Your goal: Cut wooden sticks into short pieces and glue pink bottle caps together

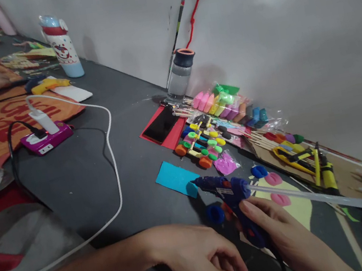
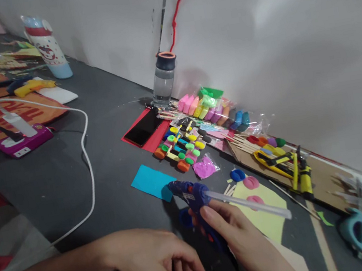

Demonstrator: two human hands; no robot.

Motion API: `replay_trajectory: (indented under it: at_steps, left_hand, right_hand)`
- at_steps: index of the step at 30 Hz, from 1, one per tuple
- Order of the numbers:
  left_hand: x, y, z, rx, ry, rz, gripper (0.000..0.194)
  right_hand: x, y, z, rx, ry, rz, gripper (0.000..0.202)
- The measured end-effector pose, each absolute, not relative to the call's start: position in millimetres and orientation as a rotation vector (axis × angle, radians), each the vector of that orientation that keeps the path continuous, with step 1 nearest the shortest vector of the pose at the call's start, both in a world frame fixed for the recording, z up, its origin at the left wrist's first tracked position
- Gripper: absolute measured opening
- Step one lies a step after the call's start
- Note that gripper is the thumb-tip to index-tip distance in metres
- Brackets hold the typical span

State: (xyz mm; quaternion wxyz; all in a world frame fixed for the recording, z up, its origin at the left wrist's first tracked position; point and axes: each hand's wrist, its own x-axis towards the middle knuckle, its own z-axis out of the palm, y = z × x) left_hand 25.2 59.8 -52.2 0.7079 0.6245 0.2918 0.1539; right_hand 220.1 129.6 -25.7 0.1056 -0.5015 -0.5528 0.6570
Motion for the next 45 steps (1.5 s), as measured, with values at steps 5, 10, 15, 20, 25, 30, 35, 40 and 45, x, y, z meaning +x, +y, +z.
replay_trajectory:
  at_steps: [5, 10, 15, 20, 25, 30, 35, 40, 45]
  left_hand:
    - [25.0, 60.3, -50.7, 1.401, 0.659, 0.333, 0.048]
    - [24.2, 60.4, -51.7, 1.363, 0.667, 0.321, 0.046]
    - [25.9, 60.3, -53.8, 1.371, 0.656, 0.316, 0.045]
    - [20.2, 60.9, -44.3, 1.378, 0.680, 0.292, 0.036]
    - [2.3, 53.2, -23.3, 1.758, 1.177, 0.458, 0.022]
    - [-4.4, 35.9, -39.8, 1.976, 1.942, 0.414, 0.030]
    - [-5.6, 27.3, -63.1, 2.074, 1.974, 0.531, 0.029]
    - [-4.7, 27.9, -66.4, 2.044, 2.016, 0.633, 0.027]
    - [-3.2, 26.6, -68.3, 2.037, 2.010, 0.691, 0.026]
  right_hand:
    - [218.3, 131.7, -28.7, -1.475, -1.597, 1.893, 0.055]
    - [221.0, 133.7, -28.6, -1.482, -1.688, 1.823, 0.056]
    - [221.9, 134.0, -29.0, -1.470, -1.740, 1.781, 0.054]
    - [216.2, 135.5, -21.7, -1.480, -1.815, 1.733, 0.058]
    - [208.2, 134.8, -8.1, -1.496, -1.915, 1.669, 0.060]
    - [208.8, 134.8, -8.6, -1.574, -1.819, 1.764, 0.066]
    - [217.5, 137.5, -20.7, -1.532, -1.719, 1.873, 0.061]
    - [221.0, 137.1, -22.6, -1.517, -1.712, 1.840, 0.055]
    - [218.3, 134.1, -18.3, -1.549, -1.589, 1.926, 0.059]
